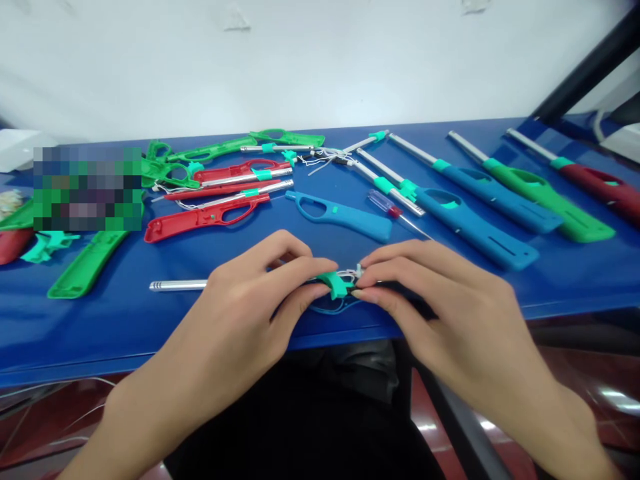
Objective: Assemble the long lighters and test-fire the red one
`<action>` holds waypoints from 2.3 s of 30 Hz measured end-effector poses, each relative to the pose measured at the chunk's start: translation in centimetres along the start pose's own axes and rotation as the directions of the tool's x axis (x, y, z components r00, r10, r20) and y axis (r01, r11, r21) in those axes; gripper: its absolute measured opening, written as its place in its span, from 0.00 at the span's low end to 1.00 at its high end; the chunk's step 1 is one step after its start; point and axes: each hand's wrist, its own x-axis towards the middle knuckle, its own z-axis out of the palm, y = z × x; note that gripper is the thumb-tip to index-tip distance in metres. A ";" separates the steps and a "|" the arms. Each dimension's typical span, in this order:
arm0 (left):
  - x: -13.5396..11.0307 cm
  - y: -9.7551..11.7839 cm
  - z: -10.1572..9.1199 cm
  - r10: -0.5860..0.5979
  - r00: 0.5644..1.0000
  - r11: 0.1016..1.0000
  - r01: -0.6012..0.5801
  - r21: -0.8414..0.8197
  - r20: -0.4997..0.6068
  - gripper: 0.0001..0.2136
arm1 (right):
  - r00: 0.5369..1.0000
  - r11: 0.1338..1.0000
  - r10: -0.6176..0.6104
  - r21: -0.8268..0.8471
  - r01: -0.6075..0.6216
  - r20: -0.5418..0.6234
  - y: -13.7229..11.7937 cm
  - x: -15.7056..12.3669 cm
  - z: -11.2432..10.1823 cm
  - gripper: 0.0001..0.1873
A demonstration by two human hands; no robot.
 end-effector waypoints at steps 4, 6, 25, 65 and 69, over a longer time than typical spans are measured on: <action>-0.1 -0.9 -0.4 0.071 0.997 0.997 -0.071 -0.004 0.041 0.13 | 1.000 1.000 0.000 0.009 0.000 -0.007 -0.1 -0.1 0.0 0.05; -0.2 -1.4 -0.5 0.137 0.989 0.990 -0.138 0.019 0.049 0.16 | 1.000 1.000 0.005 0.022 -0.005 -0.009 -0.1 0.0 0.0 0.05; 0.4 -2.1 -1.0 0.187 0.979 0.981 -0.190 0.035 0.078 0.20 | 0.998 0.983 0.063 0.175 -0.059 -0.017 0.5 -0.8 -0.5 0.05; -1.0 -1.7 -0.2 0.147 0.989 0.978 -0.145 0.153 -0.002 0.20 | 0.984 0.977 0.177 0.121 -0.178 0.014 -2.1 0.2 0.3 0.09; -1.0 -1.7 -0.2 0.155 0.988 0.978 -0.151 0.141 -0.013 0.21 | 0.988 0.983 0.153 0.100 -0.151 -0.014 -2.0 0.2 0.6 0.08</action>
